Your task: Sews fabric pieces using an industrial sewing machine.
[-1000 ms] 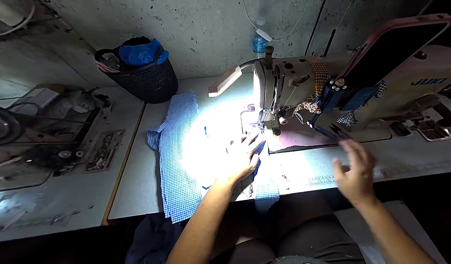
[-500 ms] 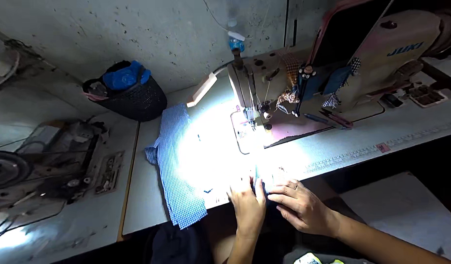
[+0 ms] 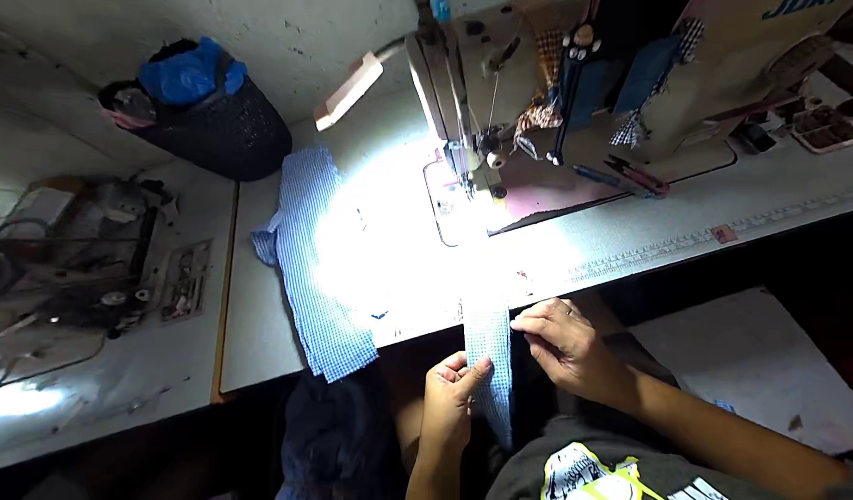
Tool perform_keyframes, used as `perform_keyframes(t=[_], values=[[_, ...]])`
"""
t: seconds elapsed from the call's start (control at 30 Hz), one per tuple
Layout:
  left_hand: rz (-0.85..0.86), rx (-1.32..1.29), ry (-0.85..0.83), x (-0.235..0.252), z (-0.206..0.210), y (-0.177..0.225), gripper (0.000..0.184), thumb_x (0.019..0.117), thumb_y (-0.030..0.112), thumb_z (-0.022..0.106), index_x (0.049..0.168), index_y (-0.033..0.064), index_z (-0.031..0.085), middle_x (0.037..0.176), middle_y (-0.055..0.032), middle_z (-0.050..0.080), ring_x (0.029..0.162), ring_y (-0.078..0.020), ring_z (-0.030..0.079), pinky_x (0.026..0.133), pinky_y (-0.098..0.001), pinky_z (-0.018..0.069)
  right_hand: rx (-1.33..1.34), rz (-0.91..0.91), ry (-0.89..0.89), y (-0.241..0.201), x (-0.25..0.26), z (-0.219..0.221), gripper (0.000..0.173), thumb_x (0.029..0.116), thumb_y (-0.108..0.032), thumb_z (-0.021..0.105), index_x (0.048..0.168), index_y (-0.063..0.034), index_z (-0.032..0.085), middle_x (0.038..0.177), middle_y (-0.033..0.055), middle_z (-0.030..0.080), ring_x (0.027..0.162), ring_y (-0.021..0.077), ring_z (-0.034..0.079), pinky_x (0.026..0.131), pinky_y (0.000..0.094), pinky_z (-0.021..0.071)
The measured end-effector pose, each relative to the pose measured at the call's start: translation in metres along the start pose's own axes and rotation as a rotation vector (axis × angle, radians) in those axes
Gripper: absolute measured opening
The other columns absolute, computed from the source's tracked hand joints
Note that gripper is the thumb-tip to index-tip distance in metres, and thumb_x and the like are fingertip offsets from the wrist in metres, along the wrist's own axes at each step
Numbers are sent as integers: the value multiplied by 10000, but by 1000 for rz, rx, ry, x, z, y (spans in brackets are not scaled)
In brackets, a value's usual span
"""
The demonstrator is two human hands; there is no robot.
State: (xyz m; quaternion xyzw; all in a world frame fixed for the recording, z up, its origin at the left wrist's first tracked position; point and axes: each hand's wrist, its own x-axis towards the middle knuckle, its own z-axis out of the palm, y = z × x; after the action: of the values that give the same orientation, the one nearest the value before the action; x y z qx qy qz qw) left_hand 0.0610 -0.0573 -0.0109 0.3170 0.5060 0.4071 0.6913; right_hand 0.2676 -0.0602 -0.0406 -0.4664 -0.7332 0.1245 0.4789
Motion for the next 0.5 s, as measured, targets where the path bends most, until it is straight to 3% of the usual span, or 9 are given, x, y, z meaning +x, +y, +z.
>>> perform_keyframes(t=[0.13,0.2,0.3,0.37,0.43,0.5], values=[[-95,-7,-73,-12,-2,-10,94,926,-52,630,940,-37,721,801,-86,752,711,-115,729,713,-275,621,-177,-188,-95,7,3,13,315,985,-87,552,1225,-159,743,1273,97,698,1243,241,613,1084,387,454],[-116,-23,-108,-17,-5,-12,95,929,-21,635,903,-15,726,770,-70,744,680,-93,714,682,-251,606,-149,-266,-124,13,5,18,272,1004,-91,558,1177,-143,761,1293,101,701,1296,255,594,1138,404,416],[-102,14,-156,-34,-13,-10,48,880,58,714,852,34,745,714,-47,730,632,-79,700,636,-243,601,-76,-307,-116,15,9,20,208,1003,-72,577,1058,-75,778,1174,89,752,1257,240,634,1151,407,423],[-3,111,-148,-52,-20,-4,88,880,144,740,819,82,754,684,-10,721,598,-56,687,589,-224,590,-67,-318,-107,16,10,20,199,1003,-62,576,1041,-61,771,1110,85,768,1191,220,672,1132,402,442],[224,211,-126,-66,-29,2,179,918,279,729,802,151,772,822,67,742,716,-1,689,653,-192,586,-68,-326,-114,17,9,19,203,1006,-66,570,1053,-58,767,1111,87,769,1173,212,680,1127,396,440],[460,289,-117,-69,-39,10,281,977,392,666,822,184,776,1210,44,678,1080,-54,637,878,-219,562,-58,-321,-120,16,8,18,209,1007,-76,571,1067,-65,771,1118,84,766,1172,206,679,1135,402,438]])
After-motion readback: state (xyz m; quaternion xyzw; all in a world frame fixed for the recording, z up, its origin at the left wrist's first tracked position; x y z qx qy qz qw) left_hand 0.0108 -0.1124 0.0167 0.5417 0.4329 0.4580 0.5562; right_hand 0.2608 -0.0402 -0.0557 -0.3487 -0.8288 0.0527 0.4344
